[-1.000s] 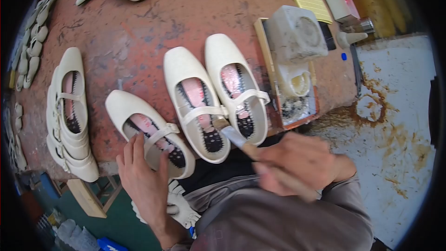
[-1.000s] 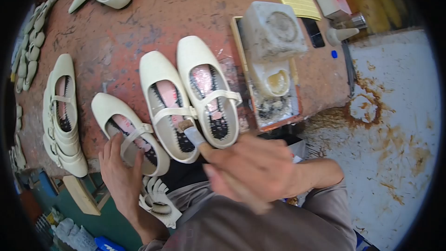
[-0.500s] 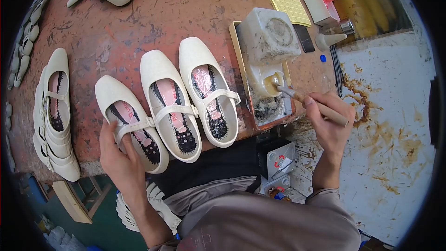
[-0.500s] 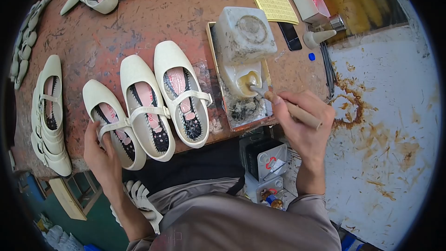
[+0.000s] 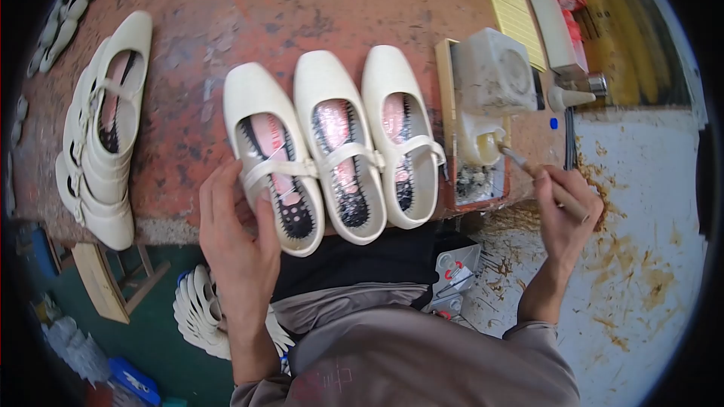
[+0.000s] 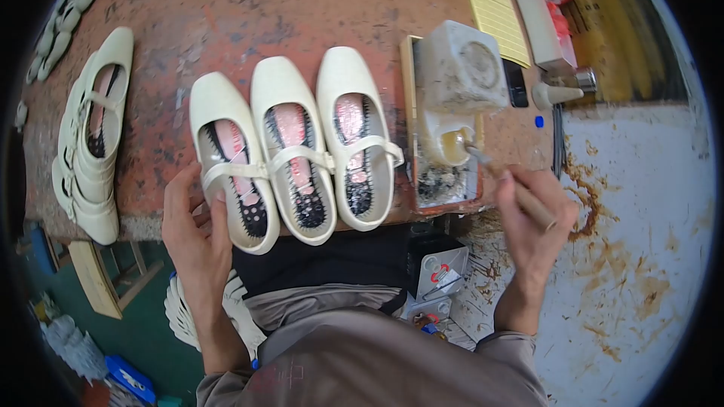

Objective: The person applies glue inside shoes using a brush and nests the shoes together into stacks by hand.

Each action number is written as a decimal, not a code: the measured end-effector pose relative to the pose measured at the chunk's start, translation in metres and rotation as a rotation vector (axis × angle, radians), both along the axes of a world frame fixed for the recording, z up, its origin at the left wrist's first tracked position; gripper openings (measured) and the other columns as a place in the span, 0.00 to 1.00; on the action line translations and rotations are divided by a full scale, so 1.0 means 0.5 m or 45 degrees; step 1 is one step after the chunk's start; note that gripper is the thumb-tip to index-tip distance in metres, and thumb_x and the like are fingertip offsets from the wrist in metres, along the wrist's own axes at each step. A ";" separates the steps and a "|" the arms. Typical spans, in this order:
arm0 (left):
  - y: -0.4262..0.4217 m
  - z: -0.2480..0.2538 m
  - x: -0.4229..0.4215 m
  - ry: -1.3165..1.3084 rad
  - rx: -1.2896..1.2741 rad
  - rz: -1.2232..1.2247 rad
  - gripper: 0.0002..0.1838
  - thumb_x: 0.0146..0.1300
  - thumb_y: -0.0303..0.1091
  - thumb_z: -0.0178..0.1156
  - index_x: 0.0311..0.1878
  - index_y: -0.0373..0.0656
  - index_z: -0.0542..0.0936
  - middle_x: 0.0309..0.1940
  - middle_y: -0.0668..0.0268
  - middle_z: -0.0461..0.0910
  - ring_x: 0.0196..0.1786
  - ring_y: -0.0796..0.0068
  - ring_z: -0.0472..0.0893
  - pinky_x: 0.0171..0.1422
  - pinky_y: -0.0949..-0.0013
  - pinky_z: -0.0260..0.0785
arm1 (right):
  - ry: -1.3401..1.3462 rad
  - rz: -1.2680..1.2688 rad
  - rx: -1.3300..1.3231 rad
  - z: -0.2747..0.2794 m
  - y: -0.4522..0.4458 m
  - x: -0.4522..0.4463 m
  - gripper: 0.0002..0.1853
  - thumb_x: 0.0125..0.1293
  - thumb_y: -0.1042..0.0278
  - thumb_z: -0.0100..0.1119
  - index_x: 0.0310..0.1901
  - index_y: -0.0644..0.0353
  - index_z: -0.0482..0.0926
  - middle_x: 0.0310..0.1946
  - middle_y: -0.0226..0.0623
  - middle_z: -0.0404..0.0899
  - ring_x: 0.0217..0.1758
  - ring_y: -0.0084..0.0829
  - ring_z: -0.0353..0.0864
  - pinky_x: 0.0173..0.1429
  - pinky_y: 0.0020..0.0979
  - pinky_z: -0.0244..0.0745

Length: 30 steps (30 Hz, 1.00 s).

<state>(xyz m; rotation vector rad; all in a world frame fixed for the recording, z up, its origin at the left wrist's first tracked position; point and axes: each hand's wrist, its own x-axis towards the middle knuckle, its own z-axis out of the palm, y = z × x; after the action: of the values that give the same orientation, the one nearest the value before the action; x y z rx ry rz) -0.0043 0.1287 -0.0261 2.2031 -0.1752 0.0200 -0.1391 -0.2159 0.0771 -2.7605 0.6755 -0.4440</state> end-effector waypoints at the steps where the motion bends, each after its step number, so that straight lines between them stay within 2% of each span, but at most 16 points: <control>1: 0.004 0.005 -0.004 0.032 -0.021 0.011 0.18 0.77 0.21 0.67 0.67 0.35 0.82 0.55 0.57 0.85 0.50 0.68 0.91 0.50 0.66 0.87 | 0.003 -0.118 0.041 -0.001 -0.012 -0.002 0.05 0.69 0.75 0.76 0.42 0.68 0.93 0.33 0.38 0.93 0.31 0.25 0.87 0.38 0.30 0.79; 2: 0.010 0.008 -0.005 0.057 -0.042 0.020 0.18 0.76 0.20 0.68 0.66 0.34 0.82 0.54 0.57 0.84 0.49 0.66 0.91 0.49 0.66 0.86 | 0.148 -0.104 0.180 0.012 -0.022 -0.006 0.08 0.71 0.72 0.75 0.42 0.70 0.93 0.33 0.40 0.93 0.32 0.23 0.87 0.39 0.28 0.79; 5: 0.021 0.004 -0.006 0.064 -0.102 0.058 0.15 0.72 0.19 0.72 0.60 0.33 0.83 0.48 0.58 0.84 0.45 0.69 0.90 0.47 0.67 0.86 | 0.004 -0.120 0.569 0.082 0.001 -0.010 0.08 0.69 0.71 0.77 0.41 0.70 0.93 0.32 0.45 0.92 0.32 0.26 0.88 0.36 0.27 0.80; 7: 0.031 -0.007 -0.004 0.033 -0.112 0.016 0.14 0.72 0.19 0.73 0.58 0.33 0.84 0.46 0.59 0.85 0.45 0.69 0.90 0.46 0.67 0.86 | -0.319 0.126 0.618 0.103 0.064 0.017 0.09 0.67 0.71 0.78 0.41 0.70 0.93 0.33 0.48 0.92 0.30 0.28 0.88 0.33 0.28 0.81; 8: 0.027 -0.002 -0.001 0.016 -0.132 0.061 0.11 0.71 0.19 0.74 0.53 0.33 0.86 0.43 0.60 0.86 0.43 0.69 0.91 0.46 0.67 0.86 | -0.488 0.238 0.637 0.101 0.096 0.027 0.09 0.67 0.71 0.78 0.41 0.69 0.92 0.34 0.49 0.92 0.30 0.29 0.88 0.32 0.28 0.81; 9: 0.030 -0.001 0.002 0.013 -0.130 0.053 0.10 0.71 0.19 0.74 0.52 0.33 0.87 0.43 0.60 0.87 0.44 0.71 0.91 0.46 0.68 0.86 | -0.478 0.676 0.569 0.083 0.100 0.061 0.08 0.65 0.72 0.79 0.41 0.69 0.92 0.34 0.48 0.92 0.28 0.29 0.88 0.30 0.30 0.82; 11: 0.038 0.001 0.005 0.014 -0.130 0.040 0.07 0.72 0.21 0.75 0.51 0.33 0.89 0.43 0.61 0.89 0.44 0.74 0.91 0.46 0.70 0.87 | -0.439 1.233 0.431 0.040 0.142 0.144 0.09 0.62 0.76 0.80 0.42 0.68 0.92 0.35 0.44 0.91 0.27 0.31 0.87 0.29 0.32 0.83; 14: 0.039 0.002 0.010 -0.017 -0.121 0.017 0.06 0.71 0.20 0.76 0.49 0.33 0.91 0.43 0.60 0.90 0.43 0.72 0.92 0.45 0.70 0.88 | -0.119 1.253 0.388 0.009 0.262 0.205 0.12 0.60 0.79 0.80 0.46 0.67 0.93 0.32 0.39 0.89 0.30 0.34 0.87 0.34 0.33 0.82; 17: 0.047 -0.021 0.009 -0.080 -0.146 -0.012 0.10 0.67 0.20 0.77 0.51 0.37 0.91 0.42 0.59 0.89 0.39 0.62 0.92 0.43 0.62 0.83 | 0.071 1.173 0.455 -0.045 0.297 0.241 0.15 0.59 0.80 0.81 0.48 0.70 0.92 0.34 0.38 0.90 0.32 0.38 0.87 0.36 0.37 0.81; 18: 0.048 -0.020 0.009 -0.060 -0.154 -0.008 0.11 0.66 0.21 0.78 0.51 0.37 0.92 0.42 0.59 0.89 0.39 0.61 0.91 0.42 0.61 0.82 | 0.128 1.132 0.480 -0.053 0.299 0.253 0.13 0.60 0.82 0.80 0.47 0.68 0.93 0.35 0.40 0.90 0.35 0.38 0.88 0.39 0.37 0.81; 21: 0.052 -0.018 0.016 -0.077 -0.158 -0.044 0.11 0.66 0.21 0.78 0.51 0.38 0.92 0.42 0.59 0.89 0.39 0.60 0.91 0.42 0.61 0.82 | 0.276 1.130 0.619 -0.049 0.298 0.268 0.13 0.59 0.82 0.81 0.47 0.67 0.93 0.34 0.39 0.90 0.34 0.39 0.87 0.38 0.37 0.80; 22: 0.054 -0.018 0.016 -0.079 -0.153 -0.043 0.11 0.66 0.21 0.78 0.50 0.38 0.92 0.42 0.59 0.89 0.39 0.60 0.91 0.42 0.61 0.82 | 0.354 1.191 0.701 -0.049 0.291 0.271 0.12 0.64 0.75 0.79 0.49 0.65 0.92 0.33 0.38 0.85 0.36 0.39 0.85 0.40 0.40 0.80; 25: 0.053 -0.021 0.018 -0.091 -0.157 -0.059 0.11 0.66 0.21 0.79 0.50 0.38 0.92 0.42 0.59 0.89 0.39 0.60 0.91 0.42 0.61 0.82 | 0.540 1.386 0.771 -0.042 0.290 0.292 0.08 0.63 0.73 0.76 0.43 0.64 0.90 0.30 0.37 0.82 0.35 0.42 0.84 0.43 0.42 0.81; 27: 0.052 -0.024 0.018 -0.098 -0.173 -0.056 0.11 0.65 0.21 0.79 0.50 0.37 0.92 0.41 0.59 0.89 0.39 0.61 0.91 0.41 0.61 0.82 | 0.618 1.504 0.706 -0.023 0.289 0.312 0.12 0.57 0.77 0.79 0.44 0.63 0.92 0.29 0.34 0.83 0.35 0.40 0.83 0.40 0.39 0.79; 30: 0.050 -0.024 0.021 -0.119 -0.173 -0.066 0.12 0.64 0.20 0.79 0.50 0.38 0.91 0.41 0.59 0.89 0.38 0.60 0.91 0.41 0.60 0.82 | 0.504 1.483 0.545 -0.025 0.297 0.318 0.15 0.52 0.80 0.79 0.44 0.63 0.92 0.29 0.32 0.83 0.33 0.39 0.82 0.37 0.38 0.78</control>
<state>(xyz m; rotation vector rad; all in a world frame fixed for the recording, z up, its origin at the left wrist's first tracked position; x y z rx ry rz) 0.0060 0.1539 -0.0381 2.0624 -0.2752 0.1031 0.0200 -0.0675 0.0648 -2.3087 -0.7195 0.4476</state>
